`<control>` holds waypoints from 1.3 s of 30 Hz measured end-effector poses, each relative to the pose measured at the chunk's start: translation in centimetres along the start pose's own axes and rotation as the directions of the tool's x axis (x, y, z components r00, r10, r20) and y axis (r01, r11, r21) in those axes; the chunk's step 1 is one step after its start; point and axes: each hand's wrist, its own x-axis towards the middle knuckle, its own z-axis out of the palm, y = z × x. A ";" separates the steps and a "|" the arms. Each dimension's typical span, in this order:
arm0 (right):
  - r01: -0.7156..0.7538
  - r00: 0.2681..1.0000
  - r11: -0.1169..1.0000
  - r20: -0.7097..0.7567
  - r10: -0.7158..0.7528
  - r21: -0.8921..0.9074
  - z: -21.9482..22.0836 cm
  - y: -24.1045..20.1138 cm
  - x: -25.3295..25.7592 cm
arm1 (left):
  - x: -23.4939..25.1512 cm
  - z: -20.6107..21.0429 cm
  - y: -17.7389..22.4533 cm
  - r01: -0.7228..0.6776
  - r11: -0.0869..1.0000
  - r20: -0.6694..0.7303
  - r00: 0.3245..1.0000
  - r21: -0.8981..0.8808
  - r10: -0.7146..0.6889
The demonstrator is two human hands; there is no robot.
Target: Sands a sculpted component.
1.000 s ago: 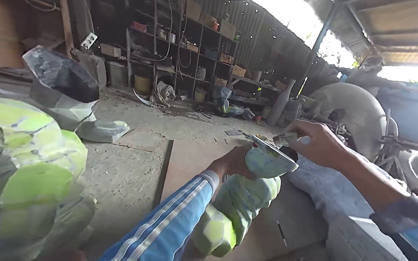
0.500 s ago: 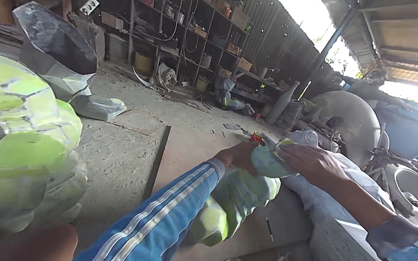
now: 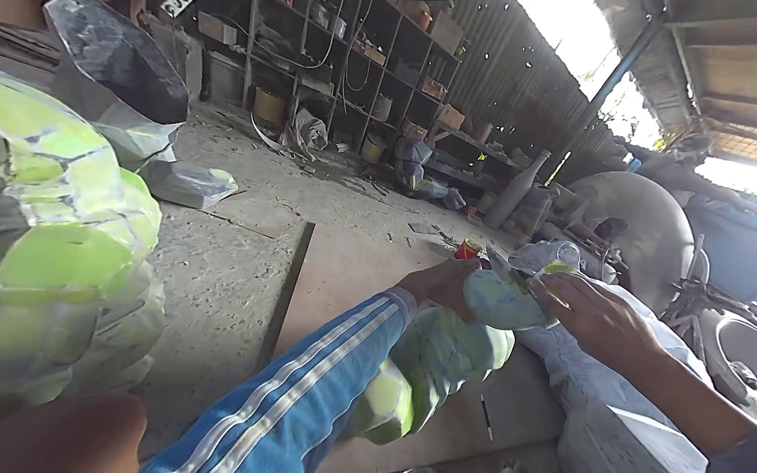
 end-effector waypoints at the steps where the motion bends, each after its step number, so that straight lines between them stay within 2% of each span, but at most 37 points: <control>1: 0.006 1.000 1.000 -0.002 -0.006 0.008 -0.1 0.4 -0.1 | 0.0 0.0 0.0 -0.002 1.000 -0.002 1.000 0.002 0.002; 6: -0.010 0.999 0.998 -0.052 0.013 0.055 -1.2 0.7 1.8 | 0.0 0.0 0.2 0.007 1.000 0.006 1.000 0.028 -0.007; 9: -0.003 1.000 0.997 0.029 0.000 0.079 -1.2 -0.3 3.3 | 0.2 0.2 0.3 0.002 1.000 0.011 1.000 0.029 -0.002; 11: 0.017 0.998 0.999 0.059 -0.019 0.033 -0.5 -1.2 3.6 | 0.3 0.4 0.1 0.001 1.000 0.004 1.000 0.018 -0.001; 18: -0.037 0.996 0.999 0.076 0.040 -0.037 0.3 -3.0 2.5 | 0.1 0.1 0.0 -0.010 1.000 0.015 1.000 -0.023 0.011; 22: -0.016 0.998 0.999 0.061 0.018 -0.035 0.3 -3.2 1.5 | -0.2 -0.4 0.0 -0.008 1.000 0.026 1.000 -0.003 0.008; 31: -0.067 0.994 0.998 0.093 0.066 0.015 -0.4 -3.6 0.4 | -0.6 -0.8 -0.3 -0.001 1.000 0.027 1.000 -0.012 0.002; 36: -0.015 0.999 0.999 0.049 0.013 0.029 -0.8 -2.3 -0.5 | -0.6 -0.8 -0.4 -0.004 1.000 0.023 1.000 0.003 0.004; 39: -0.013 0.996 0.980 -0.084 0.030 0.199 -1.3 -0.7 0.0 | -0.8 -1.0 -0.2 -0.008 1.000 0.021 1.000 0.004 0.008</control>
